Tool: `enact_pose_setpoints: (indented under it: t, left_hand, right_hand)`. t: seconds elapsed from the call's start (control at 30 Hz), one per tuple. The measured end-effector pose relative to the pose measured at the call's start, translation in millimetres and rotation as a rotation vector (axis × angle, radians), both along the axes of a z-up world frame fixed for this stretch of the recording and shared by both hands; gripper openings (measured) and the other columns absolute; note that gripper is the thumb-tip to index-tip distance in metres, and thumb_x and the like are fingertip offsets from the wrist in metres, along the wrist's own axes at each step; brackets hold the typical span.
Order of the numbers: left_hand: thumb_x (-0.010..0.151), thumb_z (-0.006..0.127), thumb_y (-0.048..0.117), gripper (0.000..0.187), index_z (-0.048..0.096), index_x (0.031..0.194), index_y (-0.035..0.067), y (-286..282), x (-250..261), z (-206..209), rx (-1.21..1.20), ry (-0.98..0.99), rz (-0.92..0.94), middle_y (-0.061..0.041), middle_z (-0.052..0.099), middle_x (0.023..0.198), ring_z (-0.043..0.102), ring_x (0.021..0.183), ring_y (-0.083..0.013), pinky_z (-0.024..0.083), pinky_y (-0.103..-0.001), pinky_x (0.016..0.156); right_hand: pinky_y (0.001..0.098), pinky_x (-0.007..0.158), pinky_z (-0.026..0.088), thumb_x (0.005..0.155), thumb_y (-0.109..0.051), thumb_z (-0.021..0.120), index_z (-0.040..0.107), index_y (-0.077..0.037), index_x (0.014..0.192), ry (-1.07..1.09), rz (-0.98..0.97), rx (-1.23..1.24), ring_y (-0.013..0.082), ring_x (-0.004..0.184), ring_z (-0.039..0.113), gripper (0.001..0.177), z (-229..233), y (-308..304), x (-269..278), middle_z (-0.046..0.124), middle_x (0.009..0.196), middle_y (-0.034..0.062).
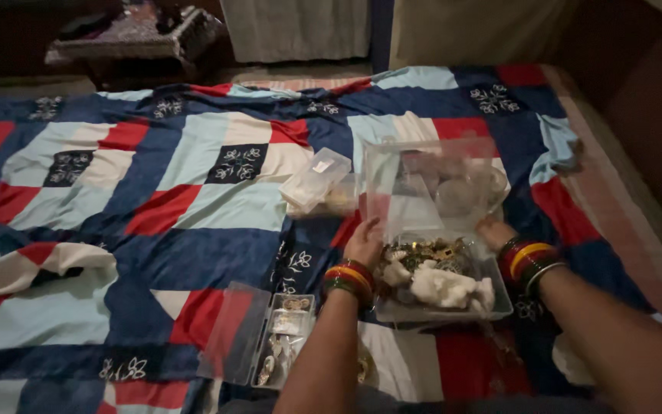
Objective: The person sorts jewelry items from multiple plastic boxes and containers onto a bedspread, picking up and arranging various necklaces, earrings, and trinkets by hand.
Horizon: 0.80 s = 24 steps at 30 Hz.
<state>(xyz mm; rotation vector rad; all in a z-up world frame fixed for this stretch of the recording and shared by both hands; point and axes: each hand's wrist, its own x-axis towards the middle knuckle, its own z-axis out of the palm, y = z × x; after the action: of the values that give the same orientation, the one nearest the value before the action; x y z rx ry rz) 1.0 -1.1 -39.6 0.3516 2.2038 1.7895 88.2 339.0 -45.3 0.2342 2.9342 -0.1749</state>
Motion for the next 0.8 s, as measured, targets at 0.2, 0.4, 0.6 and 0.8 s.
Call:
enact_pose_setpoints:
  t: [0.2,0.4,0.6,0.8]
  left_hand:
    - [0.092,0.056,0.001,0.062,0.052,0.153,0.009,4,16,-73,0.411,-0.11,-0.017,-0.024,0.062,0.128,0.057,0.105,-0.0219,0.047,-0.035,0.087]
    - [0.096,0.051,0.01,0.065,0.039,0.16,0.014,13,20,-87,0.648,-0.267,-0.012,-0.016,0.055,0.146,0.06,0.106,-0.0173,0.051,-0.032,0.093]
    - [0.1,0.044,0.033,0.057,0.039,0.154,0.016,9,25,-88,0.462,-0.27,-0.012,-0.006,0.063,0.136,0.064,0.114,-0.0158,0.051,-0.033,0.094]
    - [0.094,0.043,0.037,0.057,0.054,0.146,0.016,6,19,-86,0.341,-0.339,-0.068,-0.007,0.069,0.124,0.063,0.104,-0.0189,0.05,-0.031,0.082]
  right_hand:
    - [0.0496,0.105,0.046,0.108,-0.04,0.04,0.067,-0.01,0.137,0.043,-0.645,-0.886,0.028,0.127,0.059,0.049,-15,-3,8,0.068,0.14,0.0116]
    - [0.0485,0.105,0.044,0.105,-0.05,0.044,0.066,-0.008,0.136,0.063,-0.703,-0.897,0.0303,0.123,0.06,0.057,-20,-2,1,0.068,0.135,0.0128]
    - [0.0524,0.104,0.044,0.1,-0.054,0.048,0.053,-0.011,0.145,0.134,-0.946,-1.204,0.0355,0.116,0.058,0.063,-32,-9,-3,0.063,0.132,0.0148]
    - [0.0514,0.113,0.032,0.096,-0.054,0.047,0.043,-0.016,0.155,0.163,-0.862,-1.301,0.0314,0.137,0.039,0.07,-36,-9,12,0.041,0.152,0.0144]
